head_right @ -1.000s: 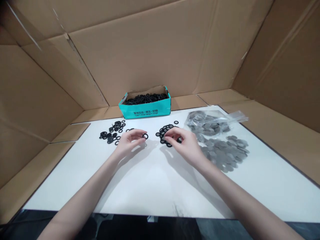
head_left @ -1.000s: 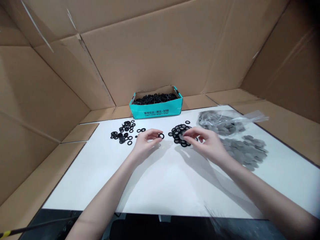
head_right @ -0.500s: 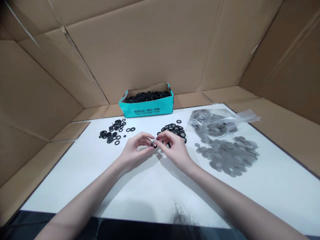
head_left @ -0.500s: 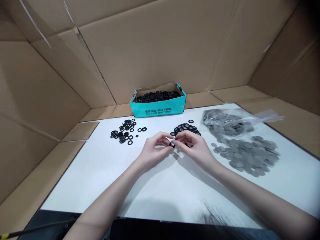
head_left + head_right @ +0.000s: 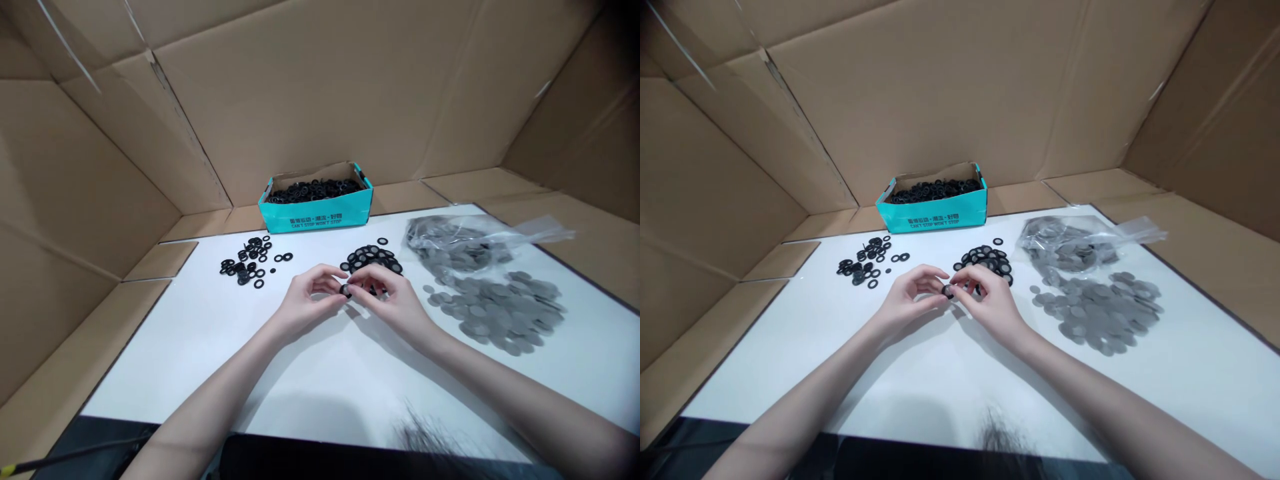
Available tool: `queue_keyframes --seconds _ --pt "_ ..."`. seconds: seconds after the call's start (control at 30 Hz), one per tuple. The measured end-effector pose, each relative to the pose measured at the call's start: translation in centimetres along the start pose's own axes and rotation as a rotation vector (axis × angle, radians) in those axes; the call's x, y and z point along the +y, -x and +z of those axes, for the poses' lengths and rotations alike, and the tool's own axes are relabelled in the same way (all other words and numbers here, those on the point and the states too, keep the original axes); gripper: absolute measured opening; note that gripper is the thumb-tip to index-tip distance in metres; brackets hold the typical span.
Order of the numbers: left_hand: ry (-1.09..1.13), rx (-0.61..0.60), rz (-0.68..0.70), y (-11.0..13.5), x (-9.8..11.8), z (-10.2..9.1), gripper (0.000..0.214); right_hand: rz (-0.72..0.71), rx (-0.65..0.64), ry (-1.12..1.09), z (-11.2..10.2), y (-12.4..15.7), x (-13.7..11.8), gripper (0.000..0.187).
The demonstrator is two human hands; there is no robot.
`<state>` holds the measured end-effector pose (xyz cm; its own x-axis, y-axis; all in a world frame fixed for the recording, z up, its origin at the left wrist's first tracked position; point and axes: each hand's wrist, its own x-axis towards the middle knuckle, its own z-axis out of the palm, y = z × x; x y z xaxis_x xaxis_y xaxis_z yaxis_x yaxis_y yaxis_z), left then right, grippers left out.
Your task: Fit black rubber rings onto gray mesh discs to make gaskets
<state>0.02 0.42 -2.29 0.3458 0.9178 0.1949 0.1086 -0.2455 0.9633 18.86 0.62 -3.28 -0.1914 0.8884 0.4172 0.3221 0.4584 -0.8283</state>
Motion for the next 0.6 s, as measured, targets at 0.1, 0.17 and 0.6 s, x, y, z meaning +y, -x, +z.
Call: queue_keyframes --seconds 0.1,0.17,0.6 --pt "0.017 0.001 -0.011 0.01 -0.17 -0.02 0.031 -0.018 -0.021 0.001 0.14 0.17 -0.01 0.007" --pt "0.026 -0.004 -0.015 -0.01 -0.29 -0.05 0.032 -0.016 -0.023 -0.008 0.25 0.28 -0.08 0.008" --pt "-0.061 -0.031 -0.007 -0.11 0.42 0.01 0.026 0.019 -0.087 -0.032 0.35 0.41 -0.07 0.01"
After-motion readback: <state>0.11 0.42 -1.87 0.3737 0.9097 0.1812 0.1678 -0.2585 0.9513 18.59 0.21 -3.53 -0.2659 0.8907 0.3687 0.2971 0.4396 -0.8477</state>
